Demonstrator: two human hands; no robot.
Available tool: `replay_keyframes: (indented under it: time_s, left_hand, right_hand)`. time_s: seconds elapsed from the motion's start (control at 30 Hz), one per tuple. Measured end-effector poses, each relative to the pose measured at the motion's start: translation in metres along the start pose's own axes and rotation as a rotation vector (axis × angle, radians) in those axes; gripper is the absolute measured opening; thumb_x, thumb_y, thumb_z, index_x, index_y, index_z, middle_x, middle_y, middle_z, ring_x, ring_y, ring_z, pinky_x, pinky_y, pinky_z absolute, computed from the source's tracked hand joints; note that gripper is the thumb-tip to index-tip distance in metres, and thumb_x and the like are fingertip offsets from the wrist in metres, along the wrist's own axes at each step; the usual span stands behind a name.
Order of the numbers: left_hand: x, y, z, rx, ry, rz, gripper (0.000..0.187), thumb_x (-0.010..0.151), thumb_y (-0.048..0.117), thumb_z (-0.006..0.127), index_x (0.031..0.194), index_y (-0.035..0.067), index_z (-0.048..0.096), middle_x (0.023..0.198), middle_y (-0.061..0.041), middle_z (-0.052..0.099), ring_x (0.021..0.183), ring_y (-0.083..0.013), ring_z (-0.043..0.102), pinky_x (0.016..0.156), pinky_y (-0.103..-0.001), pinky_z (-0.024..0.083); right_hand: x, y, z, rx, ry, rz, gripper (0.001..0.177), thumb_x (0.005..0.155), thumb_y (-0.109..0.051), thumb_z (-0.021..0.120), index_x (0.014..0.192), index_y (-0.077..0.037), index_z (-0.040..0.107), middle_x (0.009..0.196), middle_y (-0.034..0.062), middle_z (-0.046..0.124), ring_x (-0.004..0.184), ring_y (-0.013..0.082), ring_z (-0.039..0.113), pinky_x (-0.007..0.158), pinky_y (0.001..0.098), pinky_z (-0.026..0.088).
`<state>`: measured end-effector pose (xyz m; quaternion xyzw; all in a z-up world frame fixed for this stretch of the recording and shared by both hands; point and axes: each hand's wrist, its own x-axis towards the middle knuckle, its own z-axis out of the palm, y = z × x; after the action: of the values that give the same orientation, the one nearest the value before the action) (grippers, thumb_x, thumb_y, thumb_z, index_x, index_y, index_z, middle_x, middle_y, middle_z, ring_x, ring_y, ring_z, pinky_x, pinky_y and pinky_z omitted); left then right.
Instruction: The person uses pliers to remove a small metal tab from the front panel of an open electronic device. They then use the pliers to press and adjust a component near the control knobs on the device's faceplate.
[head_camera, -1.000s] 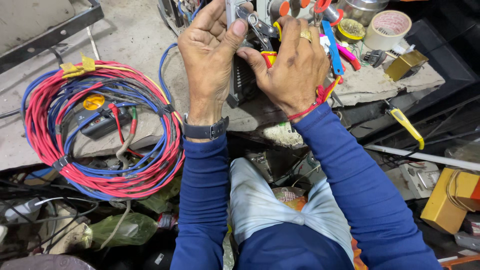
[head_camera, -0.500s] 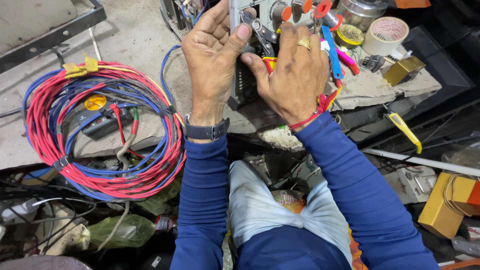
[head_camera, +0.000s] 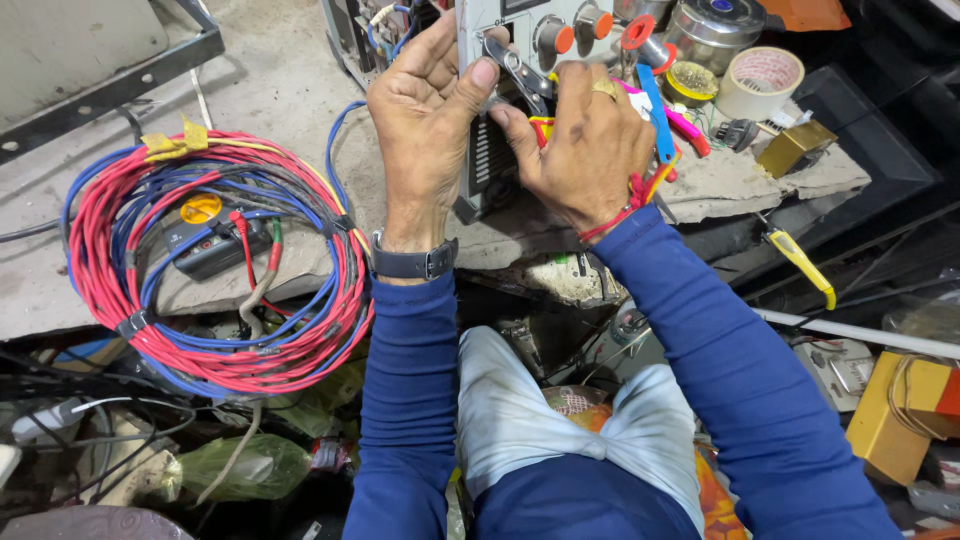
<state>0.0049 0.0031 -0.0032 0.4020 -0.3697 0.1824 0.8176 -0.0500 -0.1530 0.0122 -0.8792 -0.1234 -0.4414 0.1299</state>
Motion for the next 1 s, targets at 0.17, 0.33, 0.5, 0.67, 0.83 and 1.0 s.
replay_keyframes:
  time_s: [0.17, 0.33, 0.5, 0.67, 0.83, 1.0]
  left_hand:
    - [0.002, 0.004, -0.004, -0.009, -0.009, -0.001, 0.050, 0.099, -0.004, 0.076, 0.143, -0.012, 0.054, 0.129, -0.021, 0.071, 0.122, -0.0243, 0.070, 0.109, -0.036, 0.057]
    - [0.000, -0.001, -0.004, 0.009, -0.021, 0.006, 0.049, 0.101, -0.005, 0.076, 0.145, -0.012, 0.055, 0.128, -0.021, 0.071, 0.118, -0.0223, 0.069, 0.107, -0.033, 0.056]
    - [0.002, 0.003, -0.005, 0.035, -0.018, -0.004, 0.049, 0.099, -0.003, 0.077, 0.143, -0.010, 0.055, 0.131, -0.019, 0.071, 0.120, -0.0212, 0.069, 0.108, -0.032, 0.056]
    - [0.001, 0.005, -0.004, 0.021, -0.025, -0.011, 0.048, 0.101, 0.000, 0.079, 0.144, -0.009, 0.058, 0.123, -0.019, 0.073, 0.113, -0.0193, 0.070, 0.103, -0.030, 0.055]
    - [-0.001, 0.004, -0.004, 0.030, -0.015, -0.011, 0.049, 0.100, 0.000, 0.078, 0.144, -0.009, 0.057, 0.127, -0.019, 0.073, 0.114, -0.0189, 0.069, 0.103, -0.030, 0.055]
    - [0.002, 0.002, -0.003, -0.020, -0.030, 0.003, 0.048, 0.100, 0.000, 0.077, 0.143, -0.011, 0.056, 0.129, -0.019, 0.073, 0.115, -0.0200, 0.070, 0.105, -0.031, 0.056]
  right_hand:
    - [-0.004, -0.009, -0.009, 0.036, 0.058, -0.051, 0.061, 0.102, -0.054, 0.075, 0.123, 0.002, 0.058, 0.112, 0.0183, 0.063, 0.100, 0.0366, 0.062, 0.078, 0.0475, 0.050]
    - [-0.009, -0.013, -0.015, -0.032, 0.107, -0.074, 0.069, 0.099, -0.050, 0.077, 0.130, 0.007, 0.055, 0.120, 0.0231, 0.058, 0.109, 0.0402, 0.055, 0.087, 0.0494, 0.048]
    - [-0.004, -0.017, -0.017, -0.075, 0.089, -0.087, 0.073, 0.103, -0.054, 0.074, 0.132, 0.010, 0.055, 0.122, 0.0262, 0.057, 0.113, 0.0419, 0.055, 0.092, 0.0497, 0.048]
    - [-0.005, -0.019, -0.015, -0.037, 0.058, -0.052, 0.069, 0.105, -0.055, 0.070, 0.129, 0.008, 0.057, 0.120, 0.0257, 0.060, 0.110, 0.0414, 0.059, 0.087, 0.0498, 0.050]
    - [-0.002, -0.026, -0.016, -0.015, 0.030, -0.008, 0.066, 0.105, -0.056, 0.067, 0.125, 0.006, 0.059, 0.115, 0.0236, 0.063, 0.103, 0.0412, 0.063, 0.078, 0.0515, 0.050]
    - [0.003, -0.024, -0.029, 0.073, -0.005, -0.008, 0.066, 0.104, -0.057, 0.066, 0.121, 0.007, 0.061, 0.105, 0.0245, 0.066, 0.093, 0.0427, 0.066, 0.077, 0.0519, 0.051]
